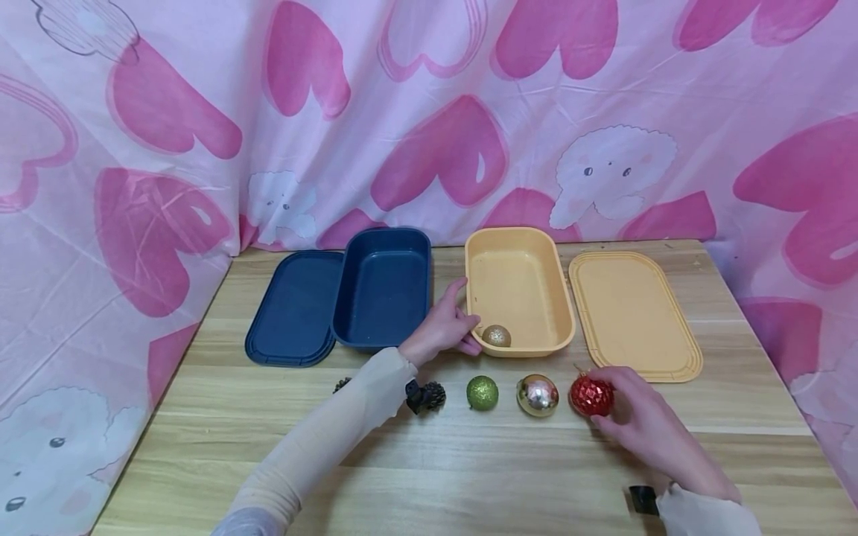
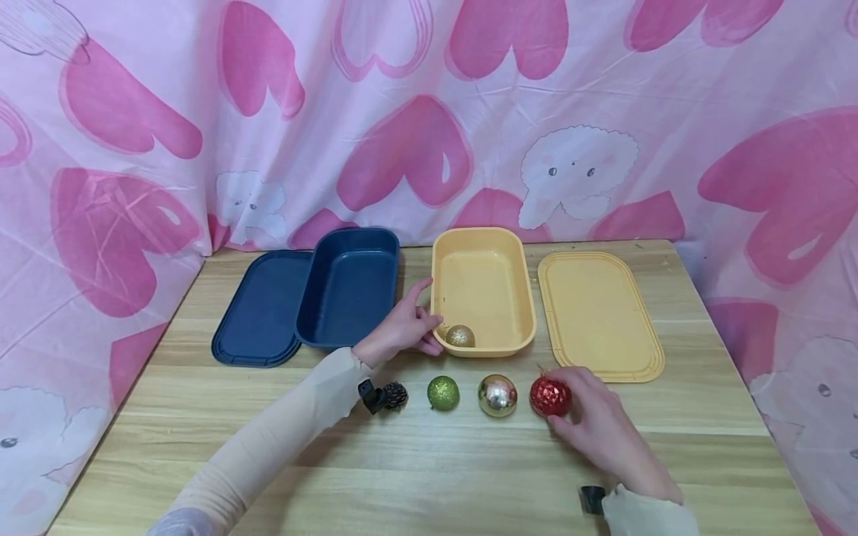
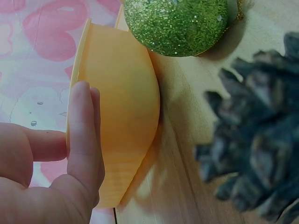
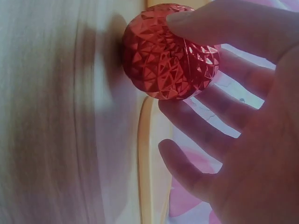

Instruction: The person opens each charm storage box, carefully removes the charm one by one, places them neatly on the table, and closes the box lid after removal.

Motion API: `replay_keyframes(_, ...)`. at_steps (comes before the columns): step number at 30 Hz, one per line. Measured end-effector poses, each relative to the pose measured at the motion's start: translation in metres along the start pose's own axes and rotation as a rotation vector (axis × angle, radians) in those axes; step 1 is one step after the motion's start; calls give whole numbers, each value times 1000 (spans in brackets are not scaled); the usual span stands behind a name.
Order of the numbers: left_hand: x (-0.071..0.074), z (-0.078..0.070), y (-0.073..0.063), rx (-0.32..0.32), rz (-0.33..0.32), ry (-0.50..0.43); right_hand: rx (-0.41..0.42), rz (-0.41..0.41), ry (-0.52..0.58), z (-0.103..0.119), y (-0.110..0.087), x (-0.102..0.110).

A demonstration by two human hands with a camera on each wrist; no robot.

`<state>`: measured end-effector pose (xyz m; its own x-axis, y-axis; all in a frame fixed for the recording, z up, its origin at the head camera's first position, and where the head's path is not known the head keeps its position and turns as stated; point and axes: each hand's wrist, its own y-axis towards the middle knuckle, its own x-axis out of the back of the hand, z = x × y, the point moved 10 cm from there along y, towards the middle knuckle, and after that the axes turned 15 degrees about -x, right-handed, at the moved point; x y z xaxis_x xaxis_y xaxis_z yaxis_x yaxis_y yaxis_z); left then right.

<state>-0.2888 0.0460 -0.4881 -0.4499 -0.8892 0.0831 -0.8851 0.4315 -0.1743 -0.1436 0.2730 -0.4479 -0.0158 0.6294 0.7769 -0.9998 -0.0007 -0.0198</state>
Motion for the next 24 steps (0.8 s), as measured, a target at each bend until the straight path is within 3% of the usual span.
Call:
replay_keyframes(8, 0, -1, 0, -13, 6, -2, -17, 19, -56, 0, 0, 2)
replay_keyframes(17, 0, 0, 1, -10, 8, -6, 103, -32, -58, 9, -3, 3)
replay_keyframes(24, 0, -1, 0, -10, 7, -4, 46, 0, -40, 6, -2, -3)
